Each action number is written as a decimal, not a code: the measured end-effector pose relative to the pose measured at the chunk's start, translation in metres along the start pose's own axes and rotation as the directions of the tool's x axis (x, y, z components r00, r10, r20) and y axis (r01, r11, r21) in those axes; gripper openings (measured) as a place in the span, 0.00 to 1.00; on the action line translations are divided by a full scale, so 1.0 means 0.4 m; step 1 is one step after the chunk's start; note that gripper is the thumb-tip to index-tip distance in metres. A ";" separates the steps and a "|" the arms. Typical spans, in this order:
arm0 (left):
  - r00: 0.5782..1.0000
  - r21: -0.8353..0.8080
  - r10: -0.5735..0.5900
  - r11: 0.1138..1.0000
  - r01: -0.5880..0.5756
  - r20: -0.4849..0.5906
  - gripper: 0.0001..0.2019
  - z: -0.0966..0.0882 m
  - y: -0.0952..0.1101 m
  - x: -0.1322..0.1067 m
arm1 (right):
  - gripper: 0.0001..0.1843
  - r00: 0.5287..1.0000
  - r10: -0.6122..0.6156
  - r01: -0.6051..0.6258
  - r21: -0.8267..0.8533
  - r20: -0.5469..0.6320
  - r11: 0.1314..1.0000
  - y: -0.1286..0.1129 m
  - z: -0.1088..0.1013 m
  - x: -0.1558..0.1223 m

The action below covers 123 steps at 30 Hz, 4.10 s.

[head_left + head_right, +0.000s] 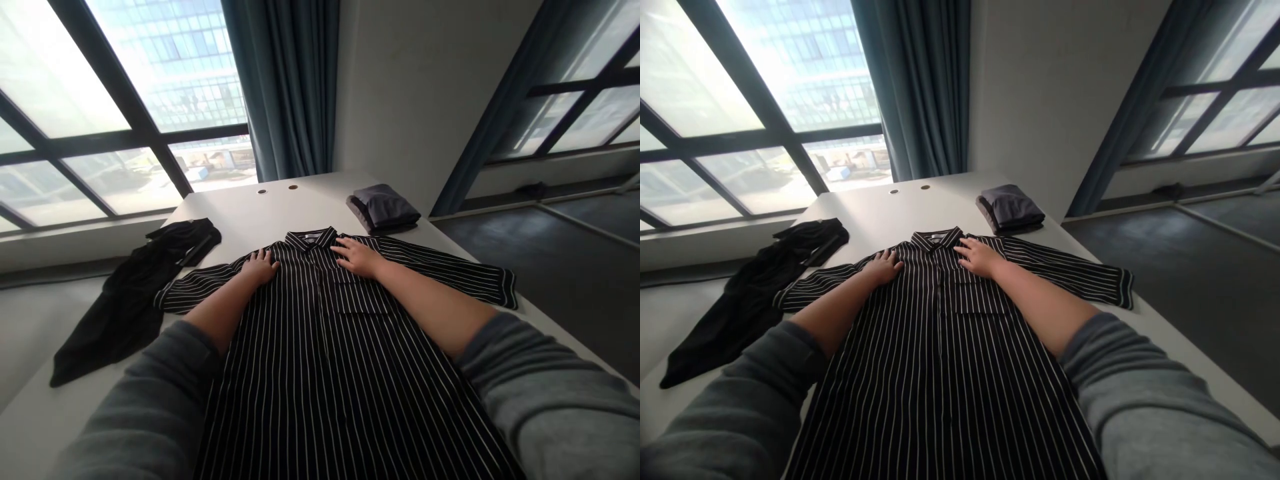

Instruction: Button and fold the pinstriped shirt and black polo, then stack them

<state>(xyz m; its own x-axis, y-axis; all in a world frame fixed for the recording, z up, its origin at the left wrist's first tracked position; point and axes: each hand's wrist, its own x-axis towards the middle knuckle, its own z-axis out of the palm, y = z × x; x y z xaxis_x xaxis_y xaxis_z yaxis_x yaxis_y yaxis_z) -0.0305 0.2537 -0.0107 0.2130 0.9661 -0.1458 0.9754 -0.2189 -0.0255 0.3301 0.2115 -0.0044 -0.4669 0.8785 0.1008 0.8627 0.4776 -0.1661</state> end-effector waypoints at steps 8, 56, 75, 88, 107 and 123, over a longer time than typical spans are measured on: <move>0.997 -0.106 -0.079 0.991 0.076 -0.024 0.39 0.039 -0.047 0.063 | 0.37 0.973 0.196 -0.202 0.035 0.125 0.979 0.051 0.096 0.194; 0.983 -0.071 0.129 0.988 -0.138 -0.129 0.37 0.021 0.152 0.099 | 0.32 0.896 0.409 -0.407 0.051 -0.171 0.912 0.028 0.108 0.165; 0.992 -0.162 -0.108 0.982 0.097 -0.058 0.40 0.028 0.138 0.160 | 0.43 0.712 0.699 -0.702 0.043 0.062 0.711 0.036 0.089 0.158; 0.987 -0.155 -0.149 0.978 0.139 -0.058 0.39 0.023 0.147 0.152 | 0.34 0.860 0.497 -0.493 0.069 -0.114 0.867 0.086 0.049 -0.020; 0.980 -0.136 -0.194 0.973 0.186 -0.050 0.39 -0.005 0.163 0.149 | 0.42 0.473 0.877 -0.881 -0.057 -0.083 0.469 0.274 -0.006 -0.437; 0.964 -0.044 0.266 0.963 -0.266 -0.019 0.37 -0.024 0.492 0.291 | 0.38 0.587 0.802 -0.807 -0.164 -0.111 0.567 0.305 0.000 -0.674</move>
<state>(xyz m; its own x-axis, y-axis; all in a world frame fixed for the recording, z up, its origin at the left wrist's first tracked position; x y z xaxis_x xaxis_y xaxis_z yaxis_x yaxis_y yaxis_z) 0.1868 0.3243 -0.0232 0.4654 0.8758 -0.1281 0.8850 -0.4619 0.0578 0.5614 0.0330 -0.0520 0.4397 0.8974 0.0349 0.8981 -0.4395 -0.0149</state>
